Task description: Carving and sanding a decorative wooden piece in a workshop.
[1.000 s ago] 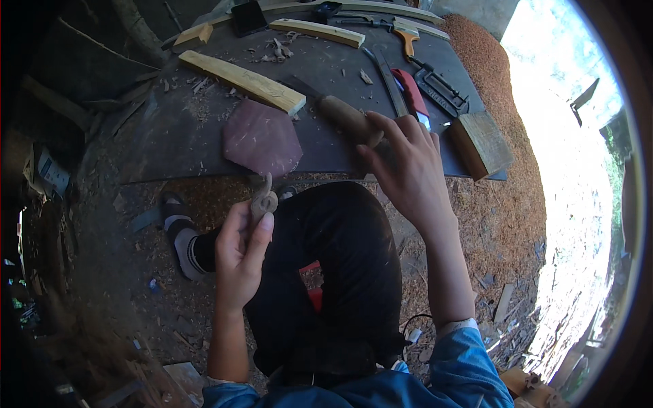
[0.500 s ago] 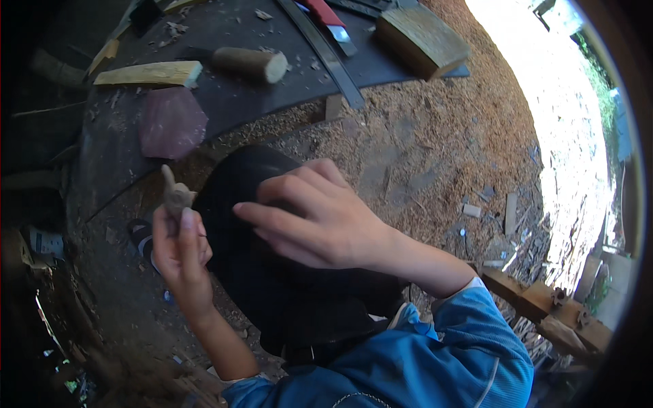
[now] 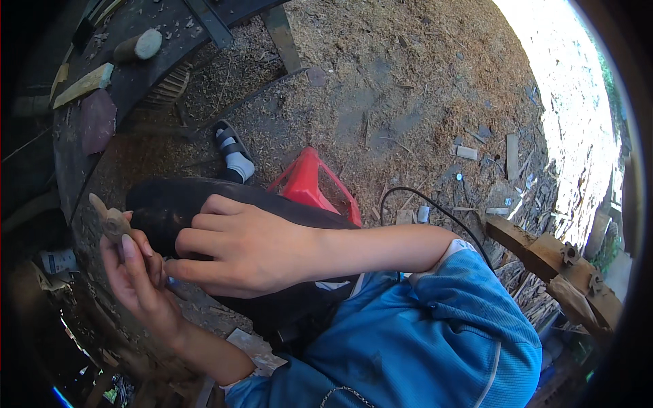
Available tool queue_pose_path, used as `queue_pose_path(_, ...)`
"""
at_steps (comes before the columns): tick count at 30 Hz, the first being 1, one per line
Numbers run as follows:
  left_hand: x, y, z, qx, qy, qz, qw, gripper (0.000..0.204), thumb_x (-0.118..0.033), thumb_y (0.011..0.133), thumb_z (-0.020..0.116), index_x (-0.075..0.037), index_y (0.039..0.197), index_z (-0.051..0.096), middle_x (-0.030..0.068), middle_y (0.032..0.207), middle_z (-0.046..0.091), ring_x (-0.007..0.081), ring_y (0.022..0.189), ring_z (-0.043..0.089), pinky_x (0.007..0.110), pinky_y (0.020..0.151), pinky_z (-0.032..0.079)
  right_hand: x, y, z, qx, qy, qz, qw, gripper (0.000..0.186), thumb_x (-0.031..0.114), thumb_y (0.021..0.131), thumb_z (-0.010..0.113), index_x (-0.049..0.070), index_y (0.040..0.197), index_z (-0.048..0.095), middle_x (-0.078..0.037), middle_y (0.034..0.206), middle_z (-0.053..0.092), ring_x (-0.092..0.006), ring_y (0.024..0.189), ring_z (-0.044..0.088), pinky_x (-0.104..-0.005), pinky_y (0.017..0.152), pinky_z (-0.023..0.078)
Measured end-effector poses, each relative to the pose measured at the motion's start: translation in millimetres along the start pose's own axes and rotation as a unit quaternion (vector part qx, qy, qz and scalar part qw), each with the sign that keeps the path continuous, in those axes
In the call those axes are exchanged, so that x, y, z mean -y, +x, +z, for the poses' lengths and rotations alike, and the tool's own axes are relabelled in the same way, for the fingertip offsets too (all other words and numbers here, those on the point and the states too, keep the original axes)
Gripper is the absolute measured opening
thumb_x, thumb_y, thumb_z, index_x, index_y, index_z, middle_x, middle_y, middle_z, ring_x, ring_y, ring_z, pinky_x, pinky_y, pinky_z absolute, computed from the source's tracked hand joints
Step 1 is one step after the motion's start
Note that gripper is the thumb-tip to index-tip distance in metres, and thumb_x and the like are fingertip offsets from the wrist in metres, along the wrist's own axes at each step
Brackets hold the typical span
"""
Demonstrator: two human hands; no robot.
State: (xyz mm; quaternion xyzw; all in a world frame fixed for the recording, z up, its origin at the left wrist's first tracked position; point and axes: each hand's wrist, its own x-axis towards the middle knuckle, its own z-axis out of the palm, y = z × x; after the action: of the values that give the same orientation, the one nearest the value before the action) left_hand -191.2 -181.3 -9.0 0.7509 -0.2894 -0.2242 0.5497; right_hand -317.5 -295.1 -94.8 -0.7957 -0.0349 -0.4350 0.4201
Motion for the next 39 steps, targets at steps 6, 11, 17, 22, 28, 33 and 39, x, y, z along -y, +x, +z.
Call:
queue_pose_path(6,1.7,-20.9,7.4,-0.022,0.006,0.025,0.999,0.039,-0.022,0.108,0.051,0.003,0.138,0.050,-0.0006,0.088,0.048,0.0009,0.069,0.034,0.017,0.061,0.027,23.0,-9.5,-9.1,-0.050,-0.009,-0.011,0.999,0.022,0.027,0.087,0.068,0.011,0.101,0.061,-0.002,0.089,0.056,-0.0192,0.085,0.060,-0.0378,0.078,0.043)
queue_pose_path(11,-12.5,-24.9,30.2,-0.008,-0.002,0.021,1.000,0.037,-0.021,0.107,0.051,0.003,0.136,0.051,-0.0012,0.085,0.047,-0.0008,0.059,0.029,0.017,0.053,0.022,35.8,-30.3,-11.4,-0.088,-0.011,0.015,0.996,0.022,0.027,0.088,0.068,0.013,0.102,0.061,-0.001,0.087,0.054,-0.0188,0.081,0.060,-0.0378,0.078,0.043)
queue_pose_path(17,-17.2,-8.3,90.5,0.170,0.059,-0.014,0.984,0.034,-0.023,0.105,0.054,-0.001,0.132,0.057,-0.0031,0.088,0.052,-0.0024,0.057,0.033,0.015,0.051,0.022,16.3,-65.0,-47.7,-0.220,0.045,0.073,0.972,0.016,0.022,0.093,0.068,0.008,0.102,0.065,-0.002,0.081,0.058,-0.0173,0.070,0.058,-0.0337,0.067,0.042)
queue_pose_path(22,-1.3,28.6,187.9,0.403,0.133,-0.156,0.892,0.030,-0.020,0.108,0.050,-0.004,0.133,0.057,-0.0037,0.089,0.055,-0.0008,0.062,0.041,0.017,0.054,0.032,-66.4,-124.6,-65.6,-0.497,0.237,0.405,0.730,0.028,0.026,0.106,0.049,0.003,0.097,0.062,-0.002,0.076,0.059,-0.0102,0.064,0.055,-0.0259,0.060,0.045)
queue_pose_path(28,200.4,61.8,403.3,0.590,0.273,-0.098,0.753,0.027,-0.019,0.106,0.051,0.000,0.125,0.055,0.0045,0.089,0.068,0.0089,0.061,0.056,0.025,0.054,0.045,-280.8,-395.9,-28.3,-0.610,0.098,0.656,0.432,0.026,0.024,0.090,0.065,0.000,0.099,0.067,-0.012,0.087,0.069,-0.0179,0.075,0.064,-0.0344,0.068,0.052)
queue_pose_path(33,270.0,53.5,410.8,0.547,0.501,0.051,0.669,0.029,-0.017,0.095,0.057,0.004,0.114,0.061,0.0341,0.093,0.069,0.0522,0.094,0.067,0.059,0.090,0.051,-304.3,-430.2,28.7,-0.341,0.056,0.870,0.351,0.040,0.031,0.086,0.063,0.003,0.111,0.076,-0.022,0.115,0.074,-0.0349,0.106,0.072,-0.0423,0.091,0.055)
queue_pose_path(39,343.4,70.3,367.4,0.571,0.459,-0.127,0.669,0.029,-0.018,0.104,0.052,0.004,0.121,0.057,0.0163,0.091,0.076,0.0248,0.074,0.075,0.037,0.071,0.058,-324.1,-485.6,66.7,-0.160,0.080,0.918,0.355,0.059,0.040,0.087,0.061,0.004,0.134,0.065,-0.022,0.148,0.054,-0.0384,0.139,0.051,-0.0542,0.115,0.037)
